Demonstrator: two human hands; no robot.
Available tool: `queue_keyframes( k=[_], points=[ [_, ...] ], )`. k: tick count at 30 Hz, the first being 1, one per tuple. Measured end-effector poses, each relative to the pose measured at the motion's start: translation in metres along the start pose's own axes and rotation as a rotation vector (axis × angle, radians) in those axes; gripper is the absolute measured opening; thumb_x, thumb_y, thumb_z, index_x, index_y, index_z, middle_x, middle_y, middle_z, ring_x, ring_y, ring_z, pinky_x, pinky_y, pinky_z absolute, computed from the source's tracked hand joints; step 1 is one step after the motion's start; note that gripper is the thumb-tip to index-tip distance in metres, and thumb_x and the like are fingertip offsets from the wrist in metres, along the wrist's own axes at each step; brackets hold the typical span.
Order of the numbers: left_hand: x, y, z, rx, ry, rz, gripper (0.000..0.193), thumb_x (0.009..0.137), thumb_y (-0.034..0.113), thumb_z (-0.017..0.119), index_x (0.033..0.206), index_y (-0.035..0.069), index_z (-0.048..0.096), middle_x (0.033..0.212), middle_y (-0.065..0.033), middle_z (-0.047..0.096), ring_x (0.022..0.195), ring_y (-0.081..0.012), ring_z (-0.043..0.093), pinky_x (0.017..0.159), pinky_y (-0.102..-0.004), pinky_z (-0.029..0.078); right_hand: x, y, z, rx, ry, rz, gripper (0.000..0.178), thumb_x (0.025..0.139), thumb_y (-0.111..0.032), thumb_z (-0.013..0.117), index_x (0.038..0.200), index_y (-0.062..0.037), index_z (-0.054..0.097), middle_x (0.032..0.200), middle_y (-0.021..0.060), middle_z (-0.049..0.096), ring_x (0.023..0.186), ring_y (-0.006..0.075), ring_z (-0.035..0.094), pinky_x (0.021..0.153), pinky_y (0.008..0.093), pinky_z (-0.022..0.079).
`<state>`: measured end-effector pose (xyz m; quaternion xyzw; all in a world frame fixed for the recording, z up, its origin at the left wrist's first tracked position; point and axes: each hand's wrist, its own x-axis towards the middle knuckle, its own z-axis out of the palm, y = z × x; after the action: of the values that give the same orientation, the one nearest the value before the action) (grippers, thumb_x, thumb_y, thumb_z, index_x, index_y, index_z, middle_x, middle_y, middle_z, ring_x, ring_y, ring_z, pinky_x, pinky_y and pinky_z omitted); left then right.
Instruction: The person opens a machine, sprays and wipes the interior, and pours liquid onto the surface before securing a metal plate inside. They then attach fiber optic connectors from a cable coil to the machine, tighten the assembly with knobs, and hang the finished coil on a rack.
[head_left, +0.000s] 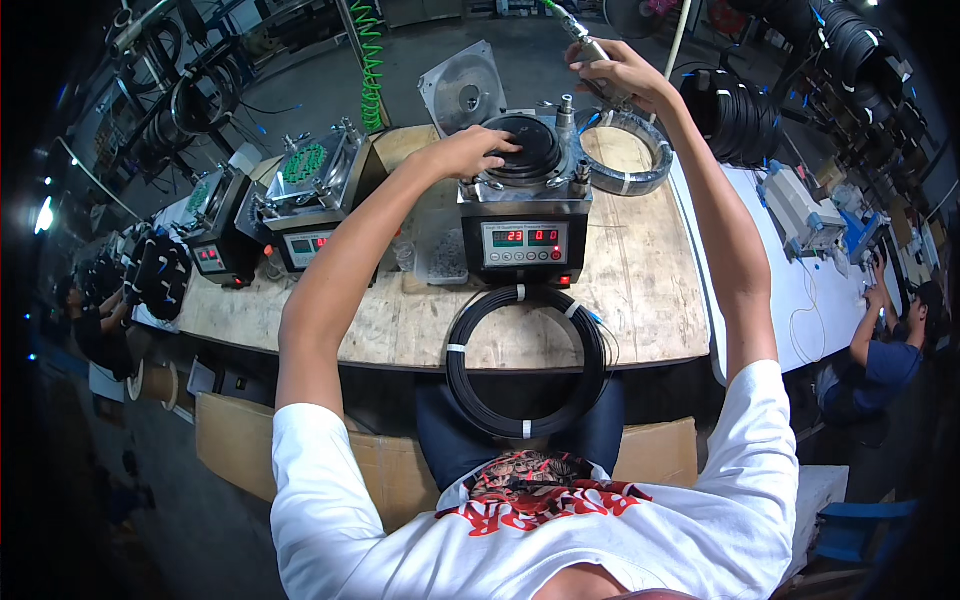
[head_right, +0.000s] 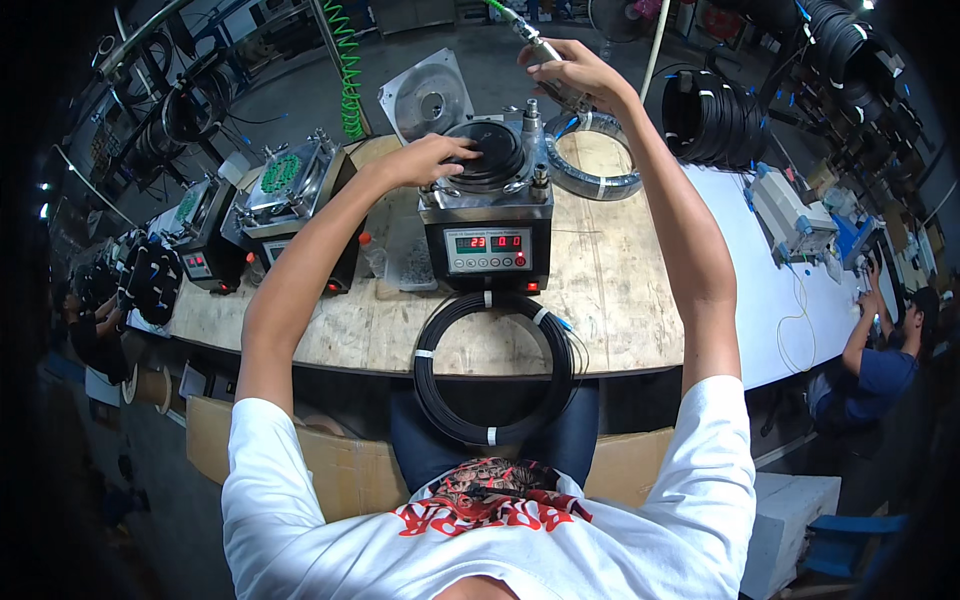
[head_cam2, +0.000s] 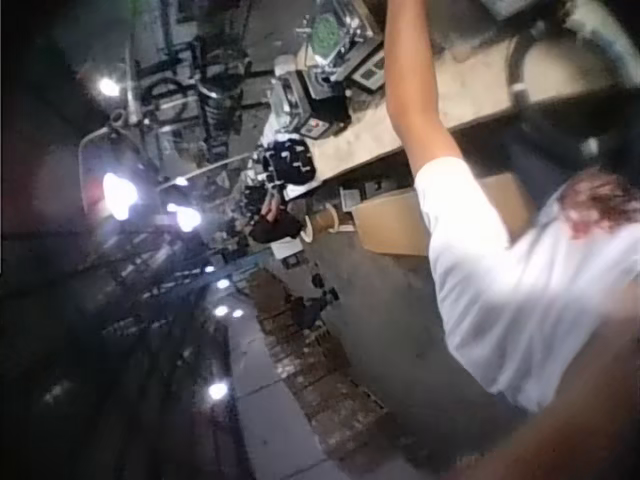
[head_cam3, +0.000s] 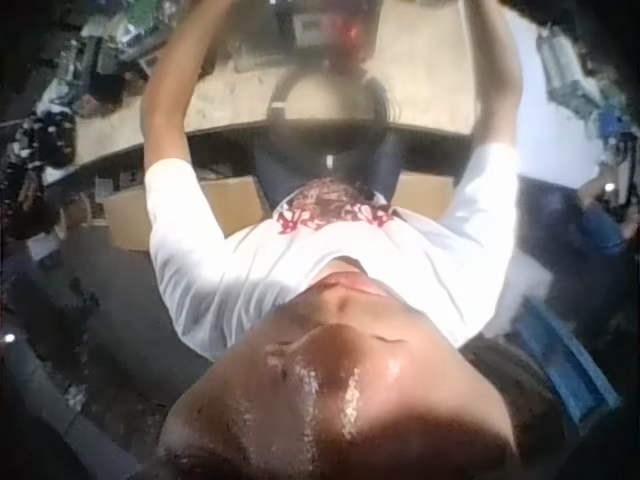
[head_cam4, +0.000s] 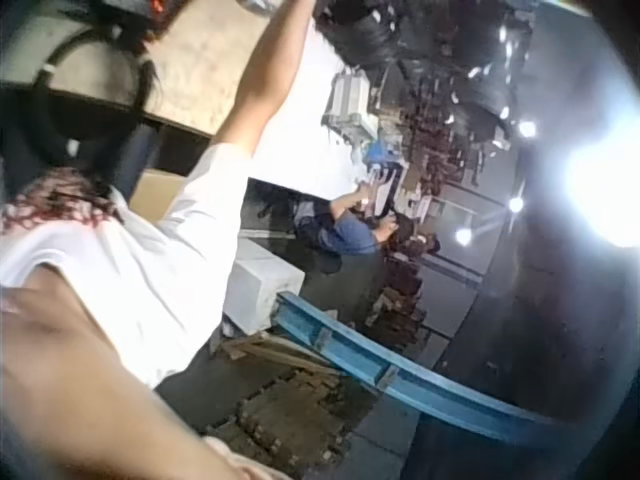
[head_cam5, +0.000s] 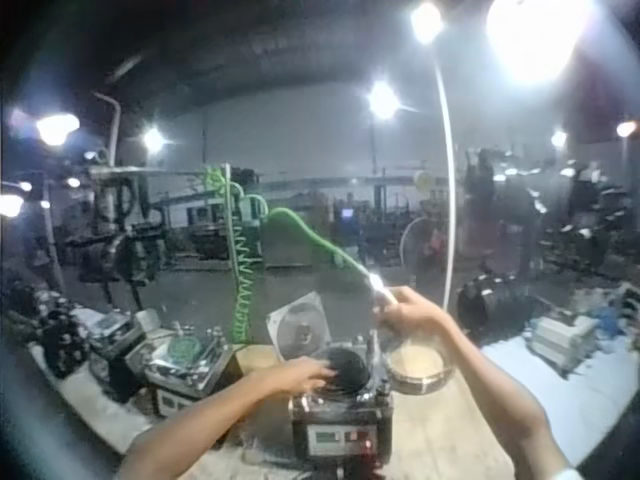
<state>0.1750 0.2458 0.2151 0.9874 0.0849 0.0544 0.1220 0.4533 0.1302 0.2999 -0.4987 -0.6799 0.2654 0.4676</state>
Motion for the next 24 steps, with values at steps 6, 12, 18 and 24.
queue_keyframes(
  k=[6,12,18,24],
  points=[
    [0.005,-0.010,-0.003,-0.090,-0.018,-0.015,0.045,0.086,0.004,0.063,0.131,0.005,0.061,0.138,-0.0210,0.056,0.125,-0.0378,0.055,0.106,-0.0431,0.044,-0.002,-0.005,0.005,-0.029,-0.031,0.025,0.033,0.085,-0.014,0.066,0.116,-0.0014,0.062,0.102,0.0088,0.062,0.092,0.0158,0.065,0.084,0.0310,0.059],
    [0.004,-0.005,-0.005,-0.121,0.036,-0.096,0.051,0.083,0.004,0.057,0.134,0.004,0.055,0.136,-0.0203,0.058,0.125,-0.0337,0.056,0.108,-0.0392,0.043,-0.001,0.002,0.002,0.003,-0.032,0.085,0.036,0.088,-0.022,0.070,0.116,0.0006,0.065,0.099,0.0088,0.066,0.084,0.0146,0.066,0.080,0.0282,0.058],
    [0.004,0.036,-0.026,-1.437,0.365,0.136,0.053,0.098,0.025,0.057,0.146,0.008,0.043,0.155,-0.0088,0.036,0.137,-0.0278,0.044,0.118,-0.0381,0.032,-0.006,-0.006,0.010,0.225,-0.126,0.125,0.042,0.098,-0.034,0.063,0.111,0.0054,0.068,0.093,0.0058,0.070,0.070,0.0019,0.061,0.058,0.0149,0.051],
    [-0.013,0.059,-0.069,-1.500,0.399,0.273,0.059,0.100,0.028,0.054,0.151,0.005,0.035,0.154,-0.0101,0.038,0.136,-0.0305,0.045,0.116,-0.0415,0.036,-0.018,-0.027,0.052,0.359,-0.135,0.098,0.050,0.098,-0.036,0.063,0.125,0.0066,0.061,0.093,0.0038,0.067,0.074,0.0049,0.059,0.069,0.0199,0.052]
  ],
)
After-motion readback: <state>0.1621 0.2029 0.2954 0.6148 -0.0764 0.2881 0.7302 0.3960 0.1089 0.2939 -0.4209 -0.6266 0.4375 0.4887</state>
